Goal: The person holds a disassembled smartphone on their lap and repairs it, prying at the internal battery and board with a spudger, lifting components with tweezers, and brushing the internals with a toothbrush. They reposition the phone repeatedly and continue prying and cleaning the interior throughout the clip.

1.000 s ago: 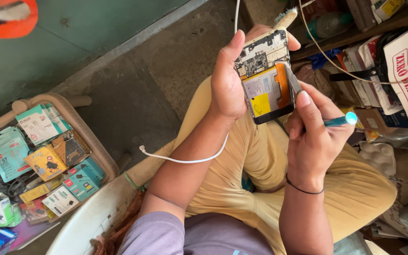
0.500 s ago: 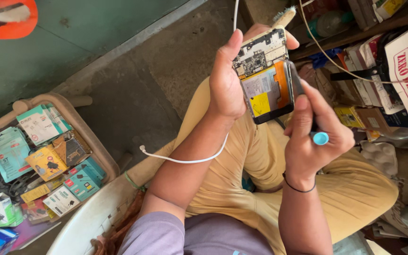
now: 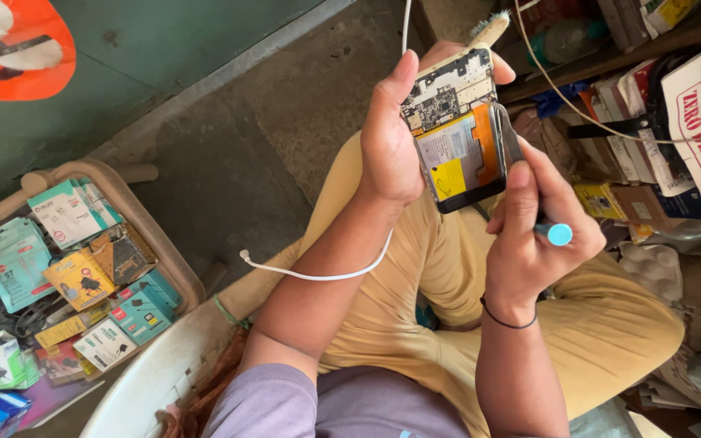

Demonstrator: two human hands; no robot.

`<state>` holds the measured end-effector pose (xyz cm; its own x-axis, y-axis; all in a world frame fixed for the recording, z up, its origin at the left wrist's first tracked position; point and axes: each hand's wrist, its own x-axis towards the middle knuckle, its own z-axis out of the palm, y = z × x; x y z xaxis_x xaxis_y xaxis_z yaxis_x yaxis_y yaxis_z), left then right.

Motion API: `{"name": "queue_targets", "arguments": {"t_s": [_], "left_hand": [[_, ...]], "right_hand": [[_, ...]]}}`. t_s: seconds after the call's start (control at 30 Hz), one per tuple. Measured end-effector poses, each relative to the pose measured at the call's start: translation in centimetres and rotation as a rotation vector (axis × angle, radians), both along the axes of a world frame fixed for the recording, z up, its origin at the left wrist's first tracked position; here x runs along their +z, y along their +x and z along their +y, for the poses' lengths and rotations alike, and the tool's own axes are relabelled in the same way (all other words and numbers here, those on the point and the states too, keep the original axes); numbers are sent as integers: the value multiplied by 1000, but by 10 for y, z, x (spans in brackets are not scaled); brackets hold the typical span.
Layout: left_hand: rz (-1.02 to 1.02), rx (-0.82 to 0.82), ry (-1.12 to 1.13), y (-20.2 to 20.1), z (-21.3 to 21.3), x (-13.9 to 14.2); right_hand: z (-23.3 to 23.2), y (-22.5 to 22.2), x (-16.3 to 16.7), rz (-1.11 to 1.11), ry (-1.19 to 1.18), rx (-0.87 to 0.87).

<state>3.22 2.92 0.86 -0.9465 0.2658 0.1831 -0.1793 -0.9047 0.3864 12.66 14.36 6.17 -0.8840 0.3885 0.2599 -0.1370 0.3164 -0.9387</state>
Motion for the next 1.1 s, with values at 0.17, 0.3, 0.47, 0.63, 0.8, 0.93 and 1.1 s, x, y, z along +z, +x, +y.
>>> {"name": "queue_targets", "arguments": {"t_s": [0.17, 0.3, 0.47, 0.63, 0.8, 0.93, 1.1], "left_hand": [[13, -4, -13, 1, -1, -1], [6, 5, -15, 0, -1, -1], [0, -9, 12, 1, -1, -1], [11, 21, -32, 1, 0, -1], [10, 22, -33, 0, 0, 0], [-14, 11, -22, 1, -2, 2], [3, 24, -41, 1, 0, 3]], "right_hand": [[1, -1, -1, 9, 48, 5], [1, 0, -1, -16, 119, 20], [-2, 0, -2, -5, -6, -1], [-1, -1, -1, -3, 70, 6], [0, -2, -2, -5, 48, 9], [-1, -1, -4, 0, -3, 0], [-2, 1, -4, -8, -30, 19]]}}
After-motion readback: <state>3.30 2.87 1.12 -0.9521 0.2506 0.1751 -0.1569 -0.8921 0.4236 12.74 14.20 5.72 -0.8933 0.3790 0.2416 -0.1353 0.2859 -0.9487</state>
